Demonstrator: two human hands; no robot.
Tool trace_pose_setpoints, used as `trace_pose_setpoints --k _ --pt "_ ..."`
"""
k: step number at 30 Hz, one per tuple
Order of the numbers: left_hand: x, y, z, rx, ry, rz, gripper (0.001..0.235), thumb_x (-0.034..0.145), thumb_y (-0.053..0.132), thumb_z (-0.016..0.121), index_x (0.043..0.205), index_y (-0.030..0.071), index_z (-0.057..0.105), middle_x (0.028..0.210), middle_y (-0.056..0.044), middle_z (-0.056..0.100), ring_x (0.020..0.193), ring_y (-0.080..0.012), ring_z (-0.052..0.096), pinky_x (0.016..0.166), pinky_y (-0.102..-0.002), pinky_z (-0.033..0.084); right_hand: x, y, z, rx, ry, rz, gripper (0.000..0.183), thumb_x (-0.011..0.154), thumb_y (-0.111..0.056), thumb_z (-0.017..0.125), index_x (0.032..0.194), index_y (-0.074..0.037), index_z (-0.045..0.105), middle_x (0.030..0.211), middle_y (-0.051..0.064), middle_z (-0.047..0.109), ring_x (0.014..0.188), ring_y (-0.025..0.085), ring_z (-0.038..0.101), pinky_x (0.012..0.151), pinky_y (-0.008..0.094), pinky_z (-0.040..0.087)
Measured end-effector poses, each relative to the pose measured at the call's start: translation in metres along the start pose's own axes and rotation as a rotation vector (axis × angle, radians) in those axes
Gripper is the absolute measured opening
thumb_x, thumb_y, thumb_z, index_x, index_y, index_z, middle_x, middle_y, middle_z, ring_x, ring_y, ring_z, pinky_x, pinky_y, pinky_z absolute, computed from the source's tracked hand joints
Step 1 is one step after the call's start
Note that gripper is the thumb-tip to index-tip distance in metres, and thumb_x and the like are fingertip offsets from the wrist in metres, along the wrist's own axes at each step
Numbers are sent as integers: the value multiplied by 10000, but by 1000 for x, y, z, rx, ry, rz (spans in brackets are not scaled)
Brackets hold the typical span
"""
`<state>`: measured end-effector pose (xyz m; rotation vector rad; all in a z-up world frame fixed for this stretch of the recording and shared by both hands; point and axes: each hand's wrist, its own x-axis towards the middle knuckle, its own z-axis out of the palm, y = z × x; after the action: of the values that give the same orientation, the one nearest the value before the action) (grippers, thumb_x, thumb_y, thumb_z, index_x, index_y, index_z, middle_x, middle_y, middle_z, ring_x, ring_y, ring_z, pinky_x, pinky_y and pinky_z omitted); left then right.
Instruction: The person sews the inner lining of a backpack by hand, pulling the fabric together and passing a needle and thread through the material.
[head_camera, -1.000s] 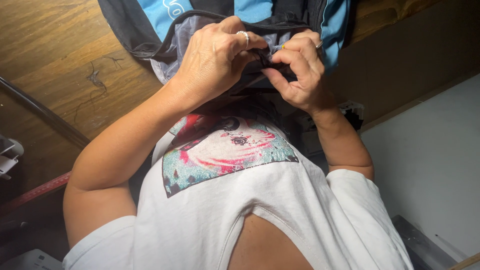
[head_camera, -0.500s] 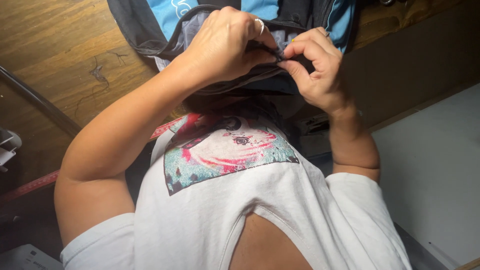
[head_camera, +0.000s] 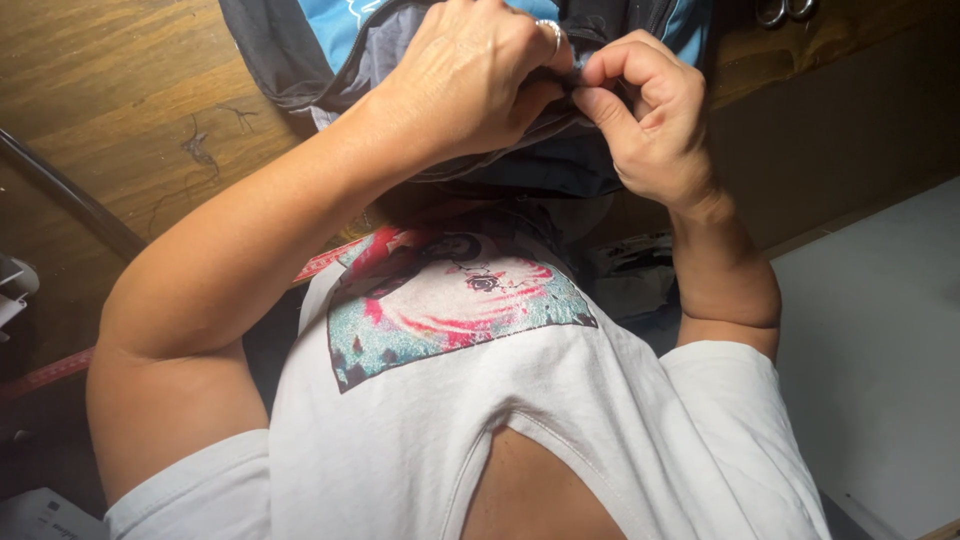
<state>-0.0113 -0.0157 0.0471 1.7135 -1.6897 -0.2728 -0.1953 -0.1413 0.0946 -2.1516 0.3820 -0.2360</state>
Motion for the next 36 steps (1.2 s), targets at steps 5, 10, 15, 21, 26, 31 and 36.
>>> trace_pose_setpoints --k 5,10,15,21,26,31,36 --pt "6 -4 14 -19 59 18 78 839 254 698 852 191 742 579 -91 605 500 -425 555 406 -519 383 7 9 -8 -30 -23 -3 52 1063 113 662 1027 77 651 1002 146 599 918 225 575 826 311 474" --pt "9 -5 19 43 -19 -13 118 876 302 677 851 191 703 641 -122 658 502 -501 585 404 -572 427 7 10 -7 -9 -22 70 65 1099 47 633 1036 37 630 1004 98 561 912 178 536 824 286 443" --pt "15 -16 22 -213 30 -37 90 777 226 715 808 166 774 580 -56 616 487 -338 557 417 -464 382 4 -8 -5 -166 24 -51 80 1041 73 729 1045 57 651 1032 149 613 968 254 592 881 346 481" --pt "18 -32 31 -424 -196 -232 116 881 335 745 884 226 785 650 46 624 579 -182 555 535 -372 417 1 1 -1 -126 86 19 201 956 74 835 1073 46 674 1042 134 647 978 224 629 884 308 511" --pt "5 -38 17 -743 -358 -413 125 995 270 757 906 189 726 711 118 541 646 -33 435 615 -244 355 7 16 6 95 44 169 199 978 41 828 1112 28 681 1064 97 689 934 136 623 860 227 529" --pt "-20 -53 0 -856 -234 -444 135 1008 233 769 903 149 756 691 113 586 629 -10 443 607 -215 386 32 -14 29 -137 55 -146 57 1005 52 727 1035 39 680 1013 149 603 929 258 610 838 343 490" --pt "-41 -69 -18 -1068 -152 -476 106 988 197 783 1003 107 729 761 63 676 635 15 539 540 -153 406 66 -13 43 -171 -83 -106 35 1020 -9 672 1048 10 662 1004 109 594 910 224 602 827 327 489"
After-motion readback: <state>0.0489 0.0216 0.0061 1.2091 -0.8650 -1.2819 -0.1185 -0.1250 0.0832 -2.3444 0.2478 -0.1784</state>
